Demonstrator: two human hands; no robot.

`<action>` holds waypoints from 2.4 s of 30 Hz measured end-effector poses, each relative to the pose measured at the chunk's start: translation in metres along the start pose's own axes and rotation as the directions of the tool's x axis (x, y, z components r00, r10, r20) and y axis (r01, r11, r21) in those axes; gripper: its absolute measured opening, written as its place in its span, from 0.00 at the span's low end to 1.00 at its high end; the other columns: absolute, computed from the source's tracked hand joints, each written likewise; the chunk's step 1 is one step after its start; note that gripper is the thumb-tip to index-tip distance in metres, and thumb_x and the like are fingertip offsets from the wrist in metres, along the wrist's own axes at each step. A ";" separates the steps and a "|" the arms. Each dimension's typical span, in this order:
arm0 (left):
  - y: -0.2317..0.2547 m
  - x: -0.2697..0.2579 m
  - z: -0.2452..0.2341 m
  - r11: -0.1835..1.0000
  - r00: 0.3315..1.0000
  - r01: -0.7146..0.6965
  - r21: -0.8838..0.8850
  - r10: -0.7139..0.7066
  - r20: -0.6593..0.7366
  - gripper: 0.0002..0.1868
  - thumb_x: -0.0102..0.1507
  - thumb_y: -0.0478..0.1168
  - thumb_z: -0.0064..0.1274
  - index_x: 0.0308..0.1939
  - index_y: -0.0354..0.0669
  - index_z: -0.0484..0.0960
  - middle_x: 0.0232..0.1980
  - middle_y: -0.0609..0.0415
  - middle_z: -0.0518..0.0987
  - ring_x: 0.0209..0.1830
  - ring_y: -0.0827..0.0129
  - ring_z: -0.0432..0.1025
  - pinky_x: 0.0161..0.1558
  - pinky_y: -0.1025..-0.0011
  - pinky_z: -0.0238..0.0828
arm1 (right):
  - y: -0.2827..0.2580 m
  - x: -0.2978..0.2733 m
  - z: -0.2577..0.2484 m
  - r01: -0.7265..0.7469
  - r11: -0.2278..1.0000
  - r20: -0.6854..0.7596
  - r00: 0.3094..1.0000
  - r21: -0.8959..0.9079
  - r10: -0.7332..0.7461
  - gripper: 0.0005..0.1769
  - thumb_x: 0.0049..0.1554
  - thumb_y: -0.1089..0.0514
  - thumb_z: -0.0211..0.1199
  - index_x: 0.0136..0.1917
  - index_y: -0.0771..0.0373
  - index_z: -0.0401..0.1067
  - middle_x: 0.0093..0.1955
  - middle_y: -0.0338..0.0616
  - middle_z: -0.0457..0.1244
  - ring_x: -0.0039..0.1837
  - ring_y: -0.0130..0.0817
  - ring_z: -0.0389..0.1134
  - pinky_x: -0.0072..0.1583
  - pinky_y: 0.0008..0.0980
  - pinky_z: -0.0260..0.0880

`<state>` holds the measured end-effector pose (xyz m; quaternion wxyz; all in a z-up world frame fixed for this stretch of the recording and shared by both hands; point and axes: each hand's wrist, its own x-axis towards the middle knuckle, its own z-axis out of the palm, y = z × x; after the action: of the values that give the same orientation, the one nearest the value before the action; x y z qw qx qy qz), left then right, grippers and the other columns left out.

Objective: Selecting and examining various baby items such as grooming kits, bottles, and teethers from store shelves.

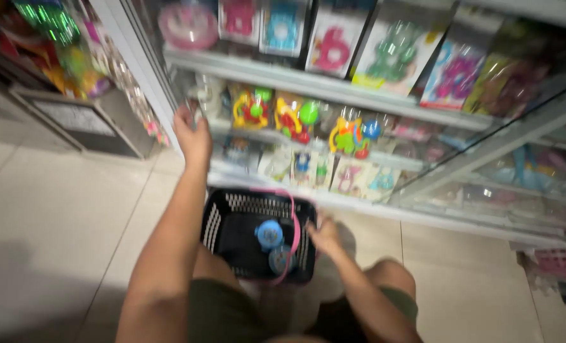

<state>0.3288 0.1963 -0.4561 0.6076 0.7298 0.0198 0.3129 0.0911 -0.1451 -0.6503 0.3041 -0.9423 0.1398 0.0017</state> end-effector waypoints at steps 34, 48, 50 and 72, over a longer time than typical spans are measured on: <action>0.040 -0.076 0.071 0.984 0.898 0.067 -0.165 0.013 0.440 0.18 0.65 0.34 0.49 0.59 0.35 0.76 0.55 0.47 0.82 0.53 0.65 0.78 0.55 0.70 0.74 | -0.299 0.002 -0.205 0.642 0.690 -0.420 0.757 0.334 -0.501 0.29 0.58 0.54 0.64 0.69 0.68 0.67 0.67 0.55 0.65 0.69 0.47 0.67 0.67 0.38 0.66; 0.132 -0.119 0.092 0.963 0.775 0.034 -0.268 0.143 0.615 0.24 0.66 0.40 0.47 0.66 0.36 0.71 0.59 0.44 0.81 0.60 0.63 0.76 0.57 0.65 0.71 | -0.348 0.017 -0.277 0.708 0.518 -0.384 0.362 -0.479 -0.849 0.36 0.51 0.49 0.69 0.67 0.69 0.68 0.67 0.55 0.64 0.77 0.54 0.55 0.74 0.52 0.51; 0.109 -0.131 0.114 0.967 0.775 0.081 -0.240 0.090 0.626 0.23 0.65 0.37 0.48 0.64 0.37 0.72 0.56 0.44 0.82 0.57 0.62 0.78 0.55 0.66 0.72 | -0.342 0.028 -0.279 0.668 0.507 -0.342 0.375 -0.545 -0.861 0.35 0.49 0.48 0.70 0.65 0.69 0.69 0.65 0.55 0.64 0.76 0.54 0.55 0.74 0.52 0.50; 0.235 -0.125 0.141 0.848 0.634 -0.530 -0.009 0.403 0.660 0.14 0.58 0.39 0.56 0.46 0.38 0.79 0.47 0.40 0.77 0.49 0.45 0.73 0.50 0.51 0.71 | -0.223 0.034 -0.350 0.391 0.531 -0.362 0.428 -0.752 -0.828 0.15 0.48 0.49 0.70 0.45 0.59 0.75 0.43 0.42 0.67 0.60 0.42 0.64 0.55 0.47 0.59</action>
<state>0.2135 -0.0394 -0.3080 0.4039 0.8243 -0.3487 0.1890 0.1538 -0.1814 -0.2407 -0.0878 -0.8902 -0.1395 -0.4248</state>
